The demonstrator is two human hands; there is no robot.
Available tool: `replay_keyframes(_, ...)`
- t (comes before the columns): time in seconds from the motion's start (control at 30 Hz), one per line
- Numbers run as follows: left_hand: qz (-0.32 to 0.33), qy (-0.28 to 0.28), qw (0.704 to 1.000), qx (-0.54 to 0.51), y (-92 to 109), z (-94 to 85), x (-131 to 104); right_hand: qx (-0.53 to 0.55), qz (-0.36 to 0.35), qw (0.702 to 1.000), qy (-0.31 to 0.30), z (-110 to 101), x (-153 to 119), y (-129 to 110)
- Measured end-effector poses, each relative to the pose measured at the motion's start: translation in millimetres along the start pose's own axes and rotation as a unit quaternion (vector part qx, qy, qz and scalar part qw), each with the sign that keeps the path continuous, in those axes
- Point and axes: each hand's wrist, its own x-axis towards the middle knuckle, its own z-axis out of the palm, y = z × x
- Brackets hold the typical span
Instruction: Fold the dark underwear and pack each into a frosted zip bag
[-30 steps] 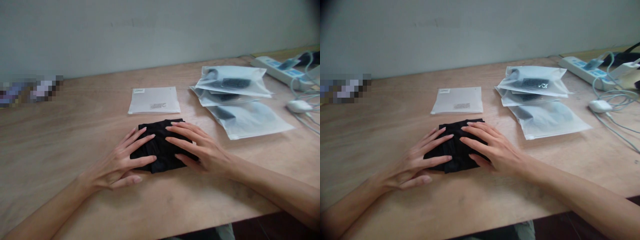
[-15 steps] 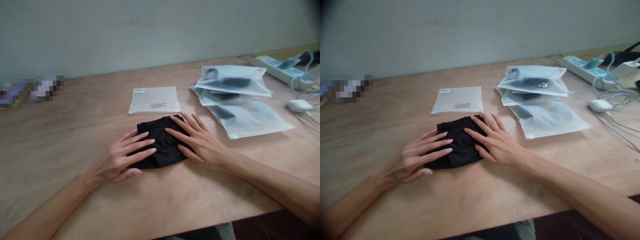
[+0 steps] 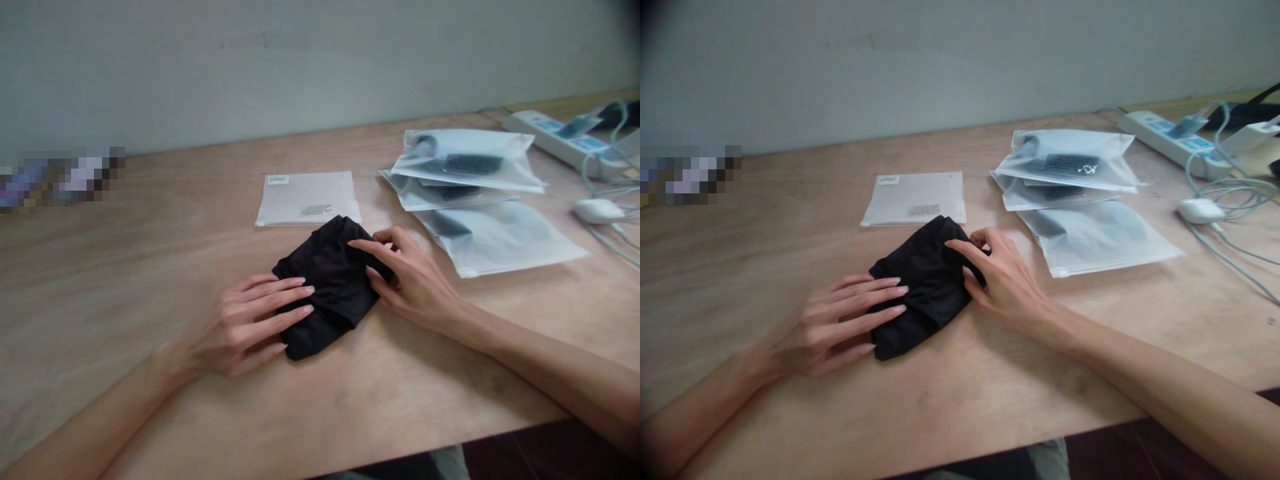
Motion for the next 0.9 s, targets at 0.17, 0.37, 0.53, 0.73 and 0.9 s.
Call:
replay_keyframes(0.17,-0.002,0.015,1.0,0.022,0.7,4.3,0.7,0.066,-0.033,0.996,0.042,-0.4,-1.1,-5.4)
replay_keyframes(0.37,-0.004,0.024,0.999,0.041,0.1,4.8,3.6,0.051,-0.048,0.992,0.101,-2.6,-3.0,-7.8)
replay_keyframes(0.53,0.0,0.01,0.999,0.046,-0.4,2.8,2.9,0.058,-0.092,0.988,0.108,-0.5,-10.3,-12.7)
replay_keyframes(0.73,-0.068,0.062,0.995,0.038,6.4,5.7,-9.3,0.087,-0.195,0.976,0.028,-8.1,-21.8,-19.7)
replay_keyframes(0.9,-0.079,0.122,0.986,0.082,9.3,6.7,-8.5,0.073,-0.292,0.947,-0.11,-28.8,-12.3,-23.9)
